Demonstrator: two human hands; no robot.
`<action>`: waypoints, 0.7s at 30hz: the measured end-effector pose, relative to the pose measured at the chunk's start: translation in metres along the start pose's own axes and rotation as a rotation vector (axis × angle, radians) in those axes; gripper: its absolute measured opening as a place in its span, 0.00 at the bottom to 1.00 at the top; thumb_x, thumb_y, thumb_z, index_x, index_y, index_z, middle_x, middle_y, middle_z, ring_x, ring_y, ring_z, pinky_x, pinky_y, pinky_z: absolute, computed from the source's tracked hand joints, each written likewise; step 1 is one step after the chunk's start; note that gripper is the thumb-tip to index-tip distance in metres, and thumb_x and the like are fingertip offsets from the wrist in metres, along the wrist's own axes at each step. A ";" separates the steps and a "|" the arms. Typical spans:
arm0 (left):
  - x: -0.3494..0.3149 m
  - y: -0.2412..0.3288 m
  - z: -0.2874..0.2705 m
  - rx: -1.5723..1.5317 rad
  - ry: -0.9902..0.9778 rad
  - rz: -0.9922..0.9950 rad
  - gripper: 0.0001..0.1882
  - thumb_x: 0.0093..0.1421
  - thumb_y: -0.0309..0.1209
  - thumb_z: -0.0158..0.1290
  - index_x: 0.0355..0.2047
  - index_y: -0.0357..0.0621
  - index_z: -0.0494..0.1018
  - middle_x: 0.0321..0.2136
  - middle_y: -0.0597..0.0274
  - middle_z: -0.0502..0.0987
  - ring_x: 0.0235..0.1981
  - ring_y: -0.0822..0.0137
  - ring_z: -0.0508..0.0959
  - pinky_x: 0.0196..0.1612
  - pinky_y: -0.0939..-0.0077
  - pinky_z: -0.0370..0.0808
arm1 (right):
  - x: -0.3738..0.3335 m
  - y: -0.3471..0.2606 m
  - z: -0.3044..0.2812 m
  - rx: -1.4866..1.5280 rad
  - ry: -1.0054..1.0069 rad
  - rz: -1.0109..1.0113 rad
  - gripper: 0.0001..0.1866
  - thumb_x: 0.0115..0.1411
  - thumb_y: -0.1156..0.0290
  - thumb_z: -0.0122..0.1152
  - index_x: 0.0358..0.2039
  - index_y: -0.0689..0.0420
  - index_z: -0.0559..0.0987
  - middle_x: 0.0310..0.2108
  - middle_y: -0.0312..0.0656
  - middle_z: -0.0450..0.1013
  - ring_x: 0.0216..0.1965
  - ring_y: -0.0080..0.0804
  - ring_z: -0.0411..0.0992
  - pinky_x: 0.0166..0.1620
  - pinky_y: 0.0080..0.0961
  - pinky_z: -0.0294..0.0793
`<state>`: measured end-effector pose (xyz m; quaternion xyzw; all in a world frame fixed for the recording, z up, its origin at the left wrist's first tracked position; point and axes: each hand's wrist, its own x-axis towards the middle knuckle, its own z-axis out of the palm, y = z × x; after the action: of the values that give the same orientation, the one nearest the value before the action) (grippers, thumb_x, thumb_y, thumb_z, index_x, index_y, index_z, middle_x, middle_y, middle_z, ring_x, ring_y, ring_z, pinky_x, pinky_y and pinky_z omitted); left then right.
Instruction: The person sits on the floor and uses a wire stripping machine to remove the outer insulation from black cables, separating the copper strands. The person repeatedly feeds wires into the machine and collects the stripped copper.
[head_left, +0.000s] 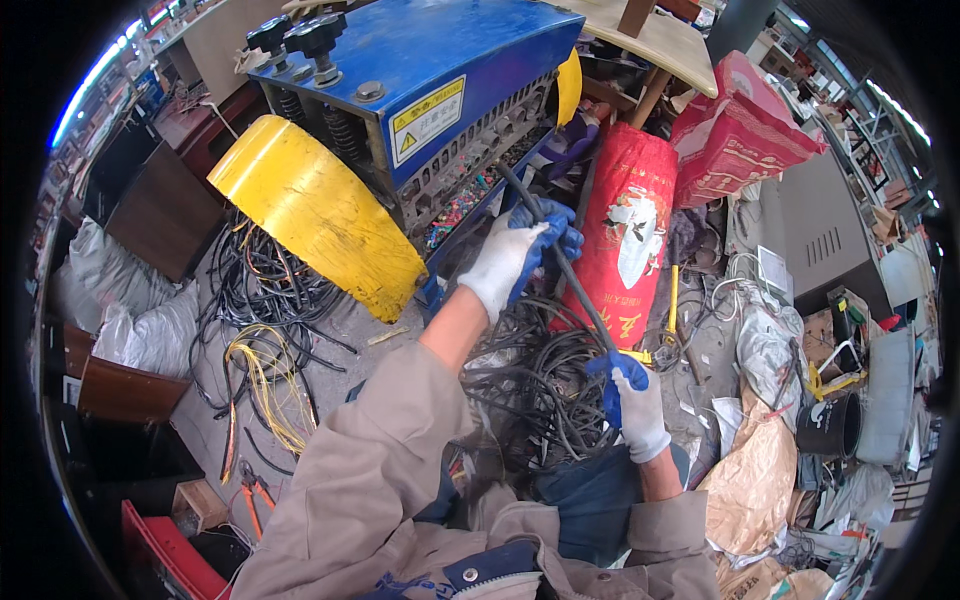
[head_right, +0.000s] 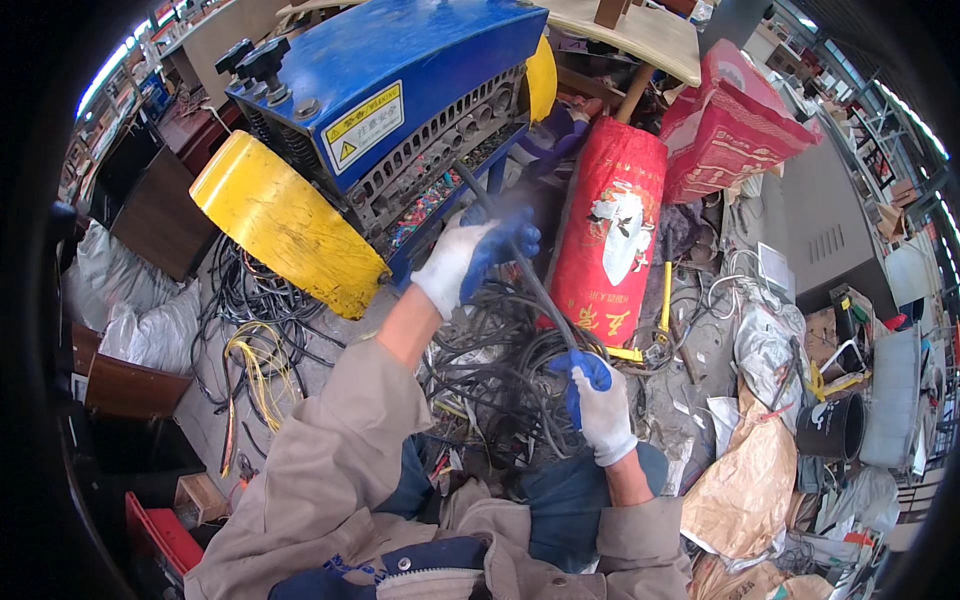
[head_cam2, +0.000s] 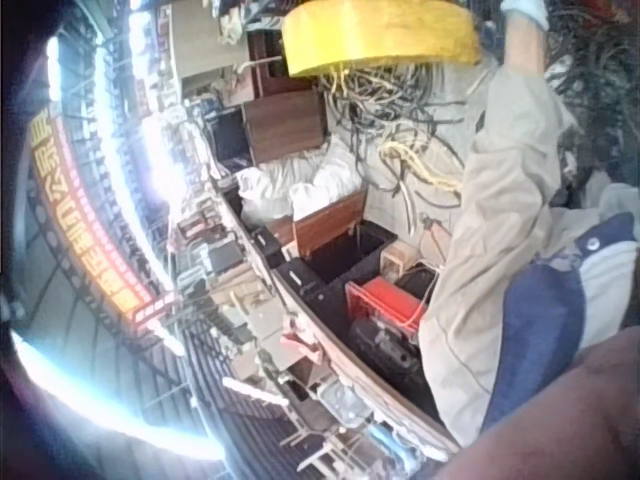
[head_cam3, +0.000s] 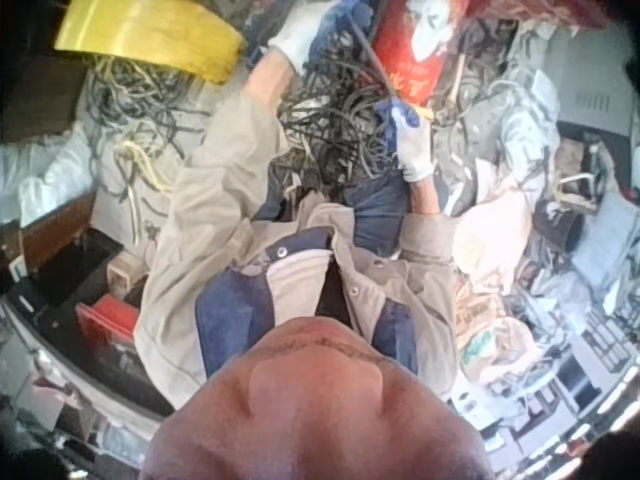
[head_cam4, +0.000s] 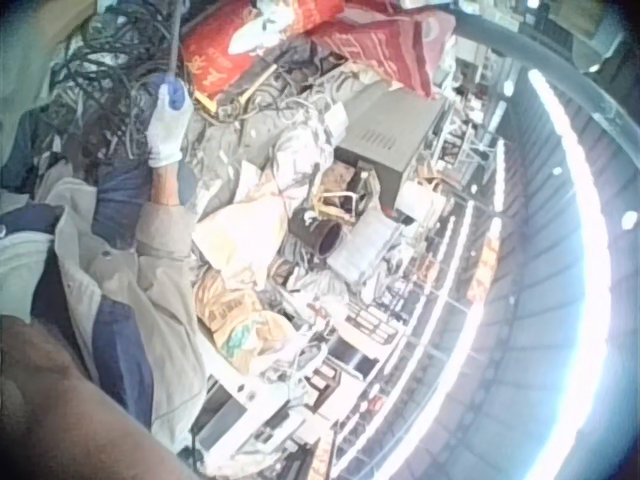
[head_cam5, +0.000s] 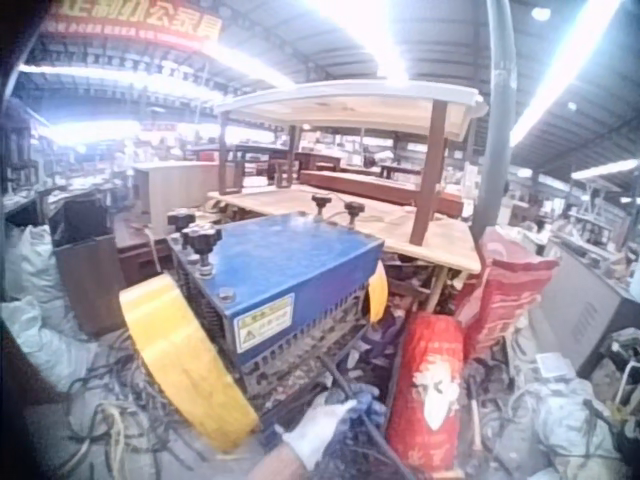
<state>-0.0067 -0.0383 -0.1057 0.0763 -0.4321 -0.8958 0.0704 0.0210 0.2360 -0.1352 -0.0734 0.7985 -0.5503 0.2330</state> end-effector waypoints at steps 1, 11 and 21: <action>0.002 0.003 -0.002 0.051 -0.013 0.030 0.18 0.70 0.34 0.51 0.54 0.35 0.73 0.40 0.50 0.82 0.39 0.59 0.83 0.40 0.63 0.82 | 0.004 -0.003 0.001 0.042 -0.032 -0.025 0.11 0.69 0.72 0.55 0.42 0.60 0.84 0.22 0.26 0.70 0.20 0.11 0.62 0.24 0.16 0.61; 0.026 0.003 -0.018 -0.065 0.045 0.013 0.11 0.67 0.26 0.54 0.47 0.35 0.72 0.33 0.52 0.80 0.33 0.62 0.82 0.40 0.64 0.82 | 0.030 -0.015 0.006 0.119 -0.106 0.009 0.15 0.73 0.68 0.48 0.45 0.63 0.82 0.15 0.23 0.61 0.13 0.11 0.57 0.17 0.15 0.53; 0.037 -0.012 -0.023 -0.153 0.077 0.167 0.15 0.68 0.32 0.54 0.51 0.37 0.72 0.41 0.51 0.80 0.43 0.60 0.81 0.48 0.66 0.80 | 0.084 -0.065 -0.005 0.058 -0.205 -0.027 0.14 0.71 0.67 0.52 0.42 0.59 0.84 0.18 0.26 0.65 0.17 0.12 0.60 0.20 0.15 0.57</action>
<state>-0.0395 -0.0554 -0.1319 0.0690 -0.3643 -0.9136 0.1671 -0.0646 0.1840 -0.0988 -0.1332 0.7532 -0.5657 0.3079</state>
